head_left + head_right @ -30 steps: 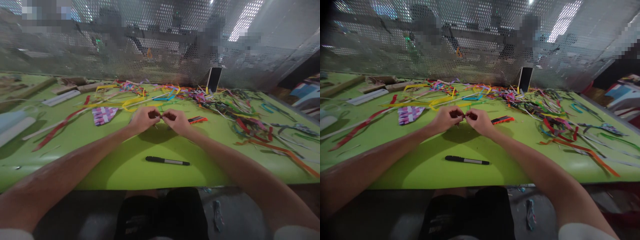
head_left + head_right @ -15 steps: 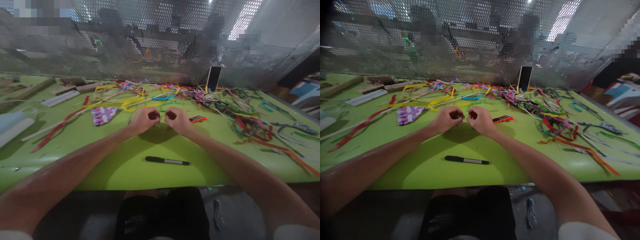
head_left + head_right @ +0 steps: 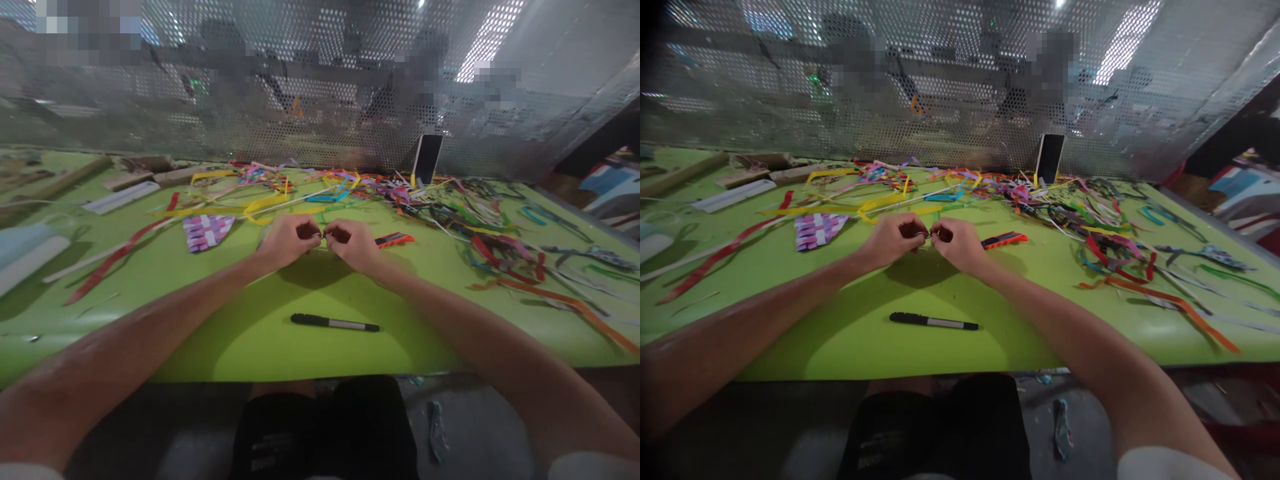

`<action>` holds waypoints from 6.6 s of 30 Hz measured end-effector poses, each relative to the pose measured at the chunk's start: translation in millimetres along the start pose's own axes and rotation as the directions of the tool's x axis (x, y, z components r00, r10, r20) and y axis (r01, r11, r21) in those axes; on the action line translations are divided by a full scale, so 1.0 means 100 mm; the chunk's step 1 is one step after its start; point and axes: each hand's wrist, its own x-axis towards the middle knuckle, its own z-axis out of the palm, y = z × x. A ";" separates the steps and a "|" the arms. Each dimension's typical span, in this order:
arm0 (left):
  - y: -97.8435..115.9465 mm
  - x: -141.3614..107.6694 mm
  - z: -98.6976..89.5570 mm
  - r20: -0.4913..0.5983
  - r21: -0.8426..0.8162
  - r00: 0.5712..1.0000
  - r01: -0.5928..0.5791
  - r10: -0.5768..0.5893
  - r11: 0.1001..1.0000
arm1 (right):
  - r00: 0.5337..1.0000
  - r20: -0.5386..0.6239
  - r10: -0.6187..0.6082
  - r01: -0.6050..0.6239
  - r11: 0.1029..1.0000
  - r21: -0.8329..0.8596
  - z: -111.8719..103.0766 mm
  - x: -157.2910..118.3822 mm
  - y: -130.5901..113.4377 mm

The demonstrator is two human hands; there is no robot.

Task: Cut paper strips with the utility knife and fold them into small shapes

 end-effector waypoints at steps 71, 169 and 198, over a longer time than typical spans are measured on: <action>0.01 0.06 -0.03 0.139 -0.221 0.990 0.046 -0.015 0.974 | 0.990 0.070 -0.122 0.138 0.933 -0.333 -0.08 0.00 -0.03; -0.14 0.14 -0.05 0.189 -0.223 0.974 0.170 -0.128 0.960 | 0.995 -0.002 0.098 -0.091 0.936 0.341 0.02 0.04 0.15; -0.05 0.12 -0.13 0.268 -0.194 0.959 0.147 -0.092 0.970 | 0.993 -0.014 0.120 -0.106 0.917 0.385 -0.01 0.07 0.11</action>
